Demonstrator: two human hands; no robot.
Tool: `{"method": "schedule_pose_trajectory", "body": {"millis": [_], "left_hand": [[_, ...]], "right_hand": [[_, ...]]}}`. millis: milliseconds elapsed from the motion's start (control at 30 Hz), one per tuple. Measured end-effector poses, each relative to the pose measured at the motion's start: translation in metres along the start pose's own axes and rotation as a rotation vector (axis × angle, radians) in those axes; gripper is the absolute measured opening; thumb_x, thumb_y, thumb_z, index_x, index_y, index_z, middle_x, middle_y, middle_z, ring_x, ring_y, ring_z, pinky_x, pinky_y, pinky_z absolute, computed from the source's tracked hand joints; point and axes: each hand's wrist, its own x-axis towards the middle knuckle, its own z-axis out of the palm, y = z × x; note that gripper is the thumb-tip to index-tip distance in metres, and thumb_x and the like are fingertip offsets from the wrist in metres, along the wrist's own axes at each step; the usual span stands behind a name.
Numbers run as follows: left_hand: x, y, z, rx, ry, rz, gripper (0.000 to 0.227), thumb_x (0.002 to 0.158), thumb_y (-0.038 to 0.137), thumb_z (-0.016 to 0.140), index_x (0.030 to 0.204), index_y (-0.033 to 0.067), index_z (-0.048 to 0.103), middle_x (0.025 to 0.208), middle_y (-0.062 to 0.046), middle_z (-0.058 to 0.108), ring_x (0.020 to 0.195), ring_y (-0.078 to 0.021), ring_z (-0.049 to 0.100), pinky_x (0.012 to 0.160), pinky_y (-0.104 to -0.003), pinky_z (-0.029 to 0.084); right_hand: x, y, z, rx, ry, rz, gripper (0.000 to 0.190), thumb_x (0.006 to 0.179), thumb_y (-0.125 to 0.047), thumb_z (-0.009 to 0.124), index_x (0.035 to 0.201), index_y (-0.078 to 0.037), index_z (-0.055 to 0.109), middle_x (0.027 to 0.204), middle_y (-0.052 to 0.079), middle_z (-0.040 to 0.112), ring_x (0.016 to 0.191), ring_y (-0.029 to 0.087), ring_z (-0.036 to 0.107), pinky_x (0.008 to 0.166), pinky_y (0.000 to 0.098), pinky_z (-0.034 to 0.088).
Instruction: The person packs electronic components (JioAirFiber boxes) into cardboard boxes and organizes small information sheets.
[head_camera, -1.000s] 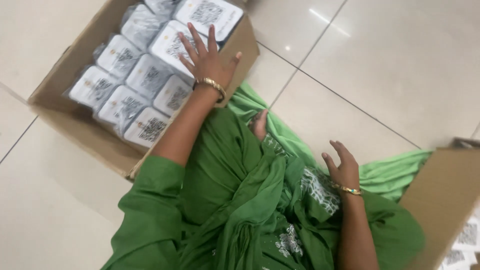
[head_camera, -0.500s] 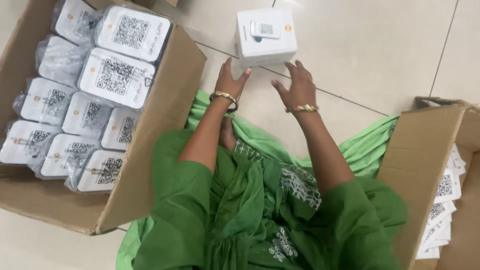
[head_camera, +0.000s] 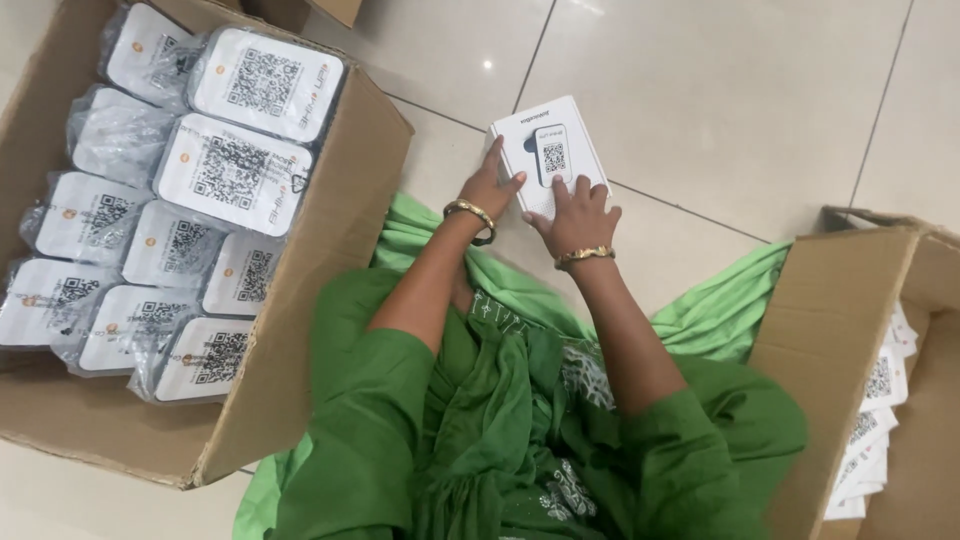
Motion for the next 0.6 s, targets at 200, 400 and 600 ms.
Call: {"method": "schedule_pose_trajectory", "body": {"millis": [200, 400, 600], "left_hand": [[-0.006, -0.011, -0.002, 0.202, 0.087, 0.107, 0.080, 0.092, 0.050, 0.070, 0.157, 0.0225, 0.032, 0.158, -0.024, 0.037, 0.140, -0.0416, 0.043, 0.113, -0.046, 0.040], [-0.015, -0.025, 0.010, 0.219, -0.260, 0.063, 0.067, 0.096, 0.044, 0.060, 0.156, 0.0231, 0.039, 0.150, -0.017, 0.054, 0.138, -0.0358, 0.053, 0.114, -0.043, 0.042], [0.008, -0.053, 0.045, 0.038, -0.237, 0.046, 0.076, 0.095, 0.045, 0.059, 0.159, 0.0179, 0.029, 0.151, -0.021, 0.049, 0.139, -0.0373, 0.048, 0.114, -0.043, 0.041]], "right_hand": [[-0.043, 0.067, 0.002, -0.282, 0.046, -0.155, 0.057, 0.085, -0.046, 0.072, 0.137, -0.032, 0.055, 0.163, -0.002, 0.028, 0.146, 0.030, 0.030, 0.101, 0.0790, 0.026], [-0.050, 0.100, 0.051, 0.273, 0.050, 0.187, 0.064, 0.095, -0.046, 0.067, 0.149, -0.016, 0.051, 0.146, 0.015, 0.054, 0.129, 0.037, 0.055, 0.098, 0.0611, 0.043], [-0.041, 0.083, 0.098, 1.116, -0.280, 0.321, 0.078, 0.088, -0.058, 0.063, 0.150, -0.012, 0.048, 0.125, 0.014, 0.070, 0.114, 0.034, 0.071, 0.078, 0.0420, 0.059]]}}
